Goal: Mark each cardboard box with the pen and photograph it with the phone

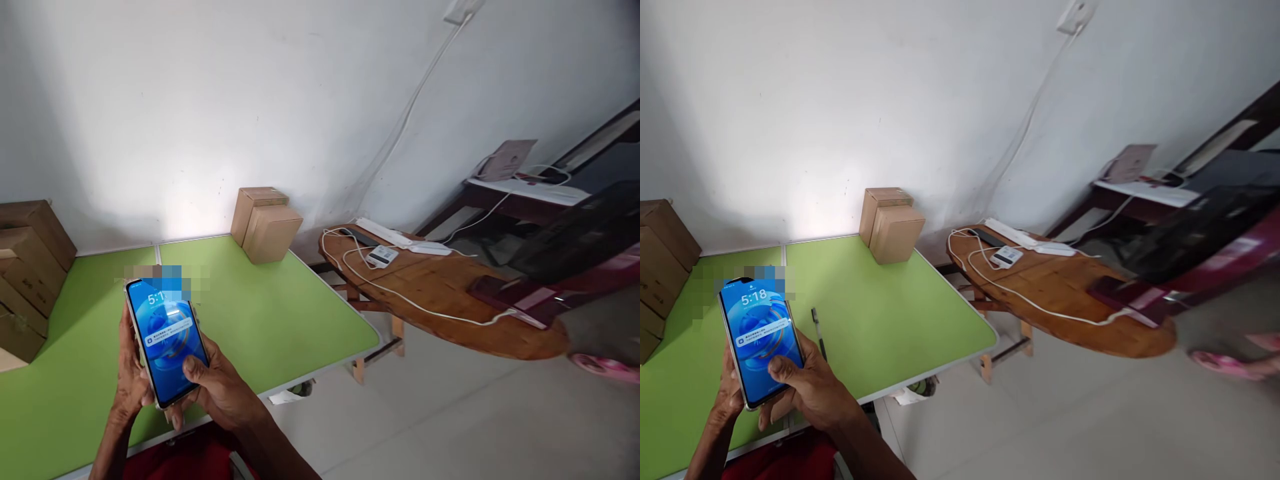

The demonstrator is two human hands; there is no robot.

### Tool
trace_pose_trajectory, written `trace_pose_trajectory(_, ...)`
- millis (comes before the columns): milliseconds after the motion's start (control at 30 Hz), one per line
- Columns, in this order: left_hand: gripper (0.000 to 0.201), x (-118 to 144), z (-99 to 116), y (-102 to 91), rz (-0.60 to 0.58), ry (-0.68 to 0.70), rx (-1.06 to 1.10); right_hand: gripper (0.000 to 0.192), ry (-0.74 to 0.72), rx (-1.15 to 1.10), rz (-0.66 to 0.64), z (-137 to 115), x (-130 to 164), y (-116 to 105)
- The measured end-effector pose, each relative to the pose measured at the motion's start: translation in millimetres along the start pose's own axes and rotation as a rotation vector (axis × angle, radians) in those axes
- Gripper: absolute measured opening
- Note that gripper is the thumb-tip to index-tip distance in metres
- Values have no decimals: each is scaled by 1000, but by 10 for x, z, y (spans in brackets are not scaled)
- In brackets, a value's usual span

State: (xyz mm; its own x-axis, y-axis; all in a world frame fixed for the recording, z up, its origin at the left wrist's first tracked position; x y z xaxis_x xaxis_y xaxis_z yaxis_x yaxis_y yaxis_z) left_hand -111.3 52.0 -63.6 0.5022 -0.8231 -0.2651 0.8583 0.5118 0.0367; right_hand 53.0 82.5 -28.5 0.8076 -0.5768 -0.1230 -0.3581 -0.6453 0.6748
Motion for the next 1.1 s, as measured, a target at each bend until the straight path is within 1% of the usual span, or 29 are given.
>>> trace_pose_trajectory(67, 150, -22, 22, 25, 17, 36, -60, 73, -20, 21, 22, -57, 29, -19)
trace_pose_trajectory(133, 143, -41, 29, 31, 48, 16, -96, 72, -47, 30, 71, -115, 68, -83)
trace_pose_trajectory(200, 132, -56, 29, 18, 73, -23, -113, 70, -94, 42, 131, -178, 106, -199)
trace_pose_trajectory(267, 121, -72, 24, -7, 81, -43, -134, 68, -146, 75, 198, -243, 132, -373)
trace_pose_trajectory(367, 113, -101, -9, -58, 98, -48, -168, 70, -190, 161, 343, -321, 136, -750)
trace_pose_trajectory(467, 112, -124, -65, -95, 103, -36, -186, 79, -149, 304, 598, -339, 117, -1225)
trace_pose_trajectory(533, 110, -129, -99, -108, 97, -30, -185, 77, -103, 383, 744, -317, 98, -1513)
trace_pose_trajectory(600, 108, -126, -120, -118, 105, -34, -184, 70, -67, 426, 823, -279, 73, -1734)
trace_pose_trajectory(667, 108, -120, -123, -120, 115, -43, -184, 65, -44, 465, 870, -239, 59, -1891)
trace_pose_trajectory(767, 110, -103, -102, -98, 112, -55, -161, 62, -16, 568, 942, -205, 93, -2040)
trace_pose_trajectory(867, 111, -67, -75, -59, 120, -60, -119, 58, 20, 733, 1006, -212, 196, -2117)
trace_pose_trajectory(967, 116, -22, -53, -17, 118, -67, -68, 50, 66, 952, 1057, -249, 316, -2136)
trace_pose_trajectory(1100, 126, 30, -35, 8, 105, -73, -46, 31, 145, 1216, 1091, -278, 407, -2081)
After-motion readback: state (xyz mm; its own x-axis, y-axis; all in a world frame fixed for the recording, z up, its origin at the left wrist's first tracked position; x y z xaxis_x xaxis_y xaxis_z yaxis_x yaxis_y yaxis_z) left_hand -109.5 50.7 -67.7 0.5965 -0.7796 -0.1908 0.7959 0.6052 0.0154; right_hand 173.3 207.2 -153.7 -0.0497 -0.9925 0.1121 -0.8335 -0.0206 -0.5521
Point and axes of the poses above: each hand's wrist, its own x-axis away from the middle knuckle, its own y-axis out of the palm, z = x × y, the point moved 3 cm from there along -x, towards the middle knuckle, and after that the axes turned 2 degrees about y, right-handed, at the moved point
